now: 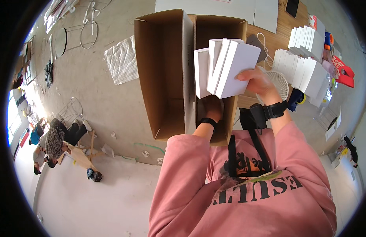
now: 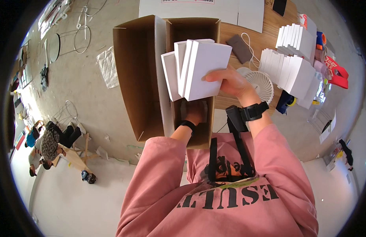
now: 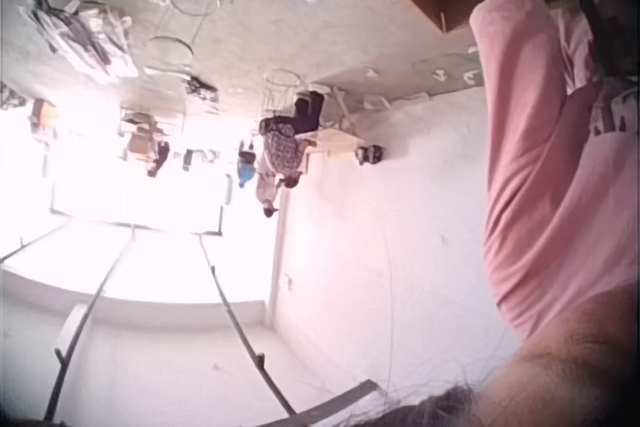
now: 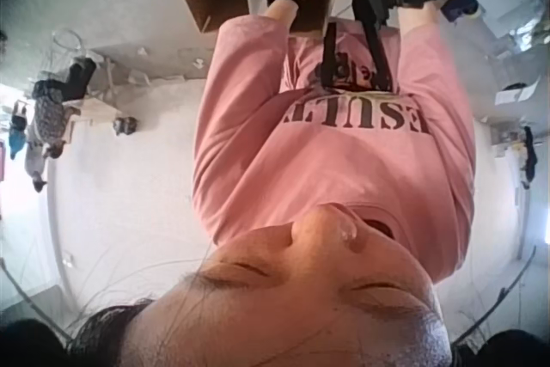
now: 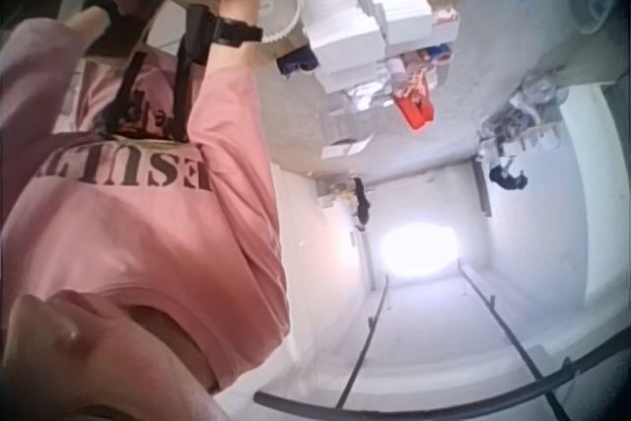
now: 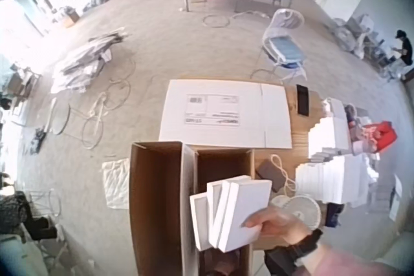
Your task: The person places rectangular white boxes into a larger cardboard shipping carton by hand, then carries the filled carton to another table to continue packing.
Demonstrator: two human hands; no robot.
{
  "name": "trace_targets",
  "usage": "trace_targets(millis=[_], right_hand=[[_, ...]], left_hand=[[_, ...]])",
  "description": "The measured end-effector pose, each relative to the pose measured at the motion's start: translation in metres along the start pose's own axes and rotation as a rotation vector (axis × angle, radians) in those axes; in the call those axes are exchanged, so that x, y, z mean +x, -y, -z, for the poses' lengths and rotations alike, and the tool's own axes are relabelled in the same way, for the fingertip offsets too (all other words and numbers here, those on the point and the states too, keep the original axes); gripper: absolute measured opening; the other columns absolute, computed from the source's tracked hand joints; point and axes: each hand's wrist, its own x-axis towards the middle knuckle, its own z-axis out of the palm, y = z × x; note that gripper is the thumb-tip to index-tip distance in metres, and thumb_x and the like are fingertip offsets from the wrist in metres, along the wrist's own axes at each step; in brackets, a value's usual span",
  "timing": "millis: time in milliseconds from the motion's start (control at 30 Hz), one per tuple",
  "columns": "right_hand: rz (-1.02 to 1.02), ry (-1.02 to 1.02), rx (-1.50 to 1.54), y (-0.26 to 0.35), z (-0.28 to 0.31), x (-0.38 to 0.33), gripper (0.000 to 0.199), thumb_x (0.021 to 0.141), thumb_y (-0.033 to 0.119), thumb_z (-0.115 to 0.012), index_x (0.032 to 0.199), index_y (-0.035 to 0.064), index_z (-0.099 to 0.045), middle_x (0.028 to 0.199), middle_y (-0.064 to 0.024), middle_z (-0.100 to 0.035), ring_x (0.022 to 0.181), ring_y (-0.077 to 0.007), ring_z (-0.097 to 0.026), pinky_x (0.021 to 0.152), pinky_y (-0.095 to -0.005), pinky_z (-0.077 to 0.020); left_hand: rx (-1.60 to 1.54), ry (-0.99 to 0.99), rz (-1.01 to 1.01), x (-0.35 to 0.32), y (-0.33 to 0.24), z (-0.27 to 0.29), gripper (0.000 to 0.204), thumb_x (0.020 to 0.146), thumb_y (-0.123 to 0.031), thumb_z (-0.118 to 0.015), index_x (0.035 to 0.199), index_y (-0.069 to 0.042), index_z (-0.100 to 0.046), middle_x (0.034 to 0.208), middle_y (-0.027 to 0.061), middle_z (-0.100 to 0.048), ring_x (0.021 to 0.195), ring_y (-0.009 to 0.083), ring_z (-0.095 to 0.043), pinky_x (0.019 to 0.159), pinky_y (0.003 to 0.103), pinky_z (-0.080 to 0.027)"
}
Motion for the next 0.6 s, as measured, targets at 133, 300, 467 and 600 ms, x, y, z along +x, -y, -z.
trace_targets(millis=[133,300,467,600], right_hand=[[0.029,-0.001,0.033,0.003,0.010,-0.003,0.052,0.070,0.004,-0.066,0.119,0.0015,-0.051,0.110,-0.0081,-0.059,0.102,-0.0199,-0.056,0.091,-0.0363,-0.0439],[-0.006,-0.024,-0.005,0.003,0.013,-0.005,0.050,0.070,0.006,-0.066,0.118,0.0009,-0.052,0.109,-0.0087,-0.059,0.102,-0.0202,-0.056,0.091,-0.0358,-0.0438],[-0.036,-0.010,-0.033,0.008,0.006,-0.007,0.051,0.070,0.007,-0.066,0.118,0.0004,-0.051,0.110,-0.0095,-0.058,0.101,-0.0204,-0.056,0.091,-0.0355,-0.0441],[0.024,-0.054,-0.023,0.009,-0.007,-0.014,0.049,0.070,0.009,-0.066,0.116,-0.0008,-0.052,0.108,-0.0097,-0.059,0.098,-0.0211,-0.057,0.088,-0.0359,-0.0457]], left_hand=[[-0.004,-0.556,0.000,-0.022,-0.022,0.014,0.034,0.088,-0.025,-0.047,0.115,-0.005,-0.053,0.116,0.0163,-0.052,0.113,0.0321,-0.045,0.092,0.051,-0.034],[-0.053,-0.232,-0.003,-0.014,-0.017,0.016,0.034,0.086,-0.022,-0.050,0.115,-0.005,-0.053,0.116,0.0156,-0.053,0.111,0.0319,-0.048,0.094,0.050,-0.035],[-0.142,-0.159,-0.026,-0.011,-0.003,0.007,0.035,0.084,-0.018,-0.051,0.116,-0.004,-0.053,0.119,0.0161,-0.053,0.111,0.0314,-0.049,0.096,0.049,-0.035],[-0.150,-0.072,-0.034,-0.027,0.000,0.027,0.036,0.083,-0.015,-0.051,0.117,-0.003,-0.053,0.122,0.0172,-0.052,0.115,0.0319,-0.048,0.097,0.047,-0.037]])
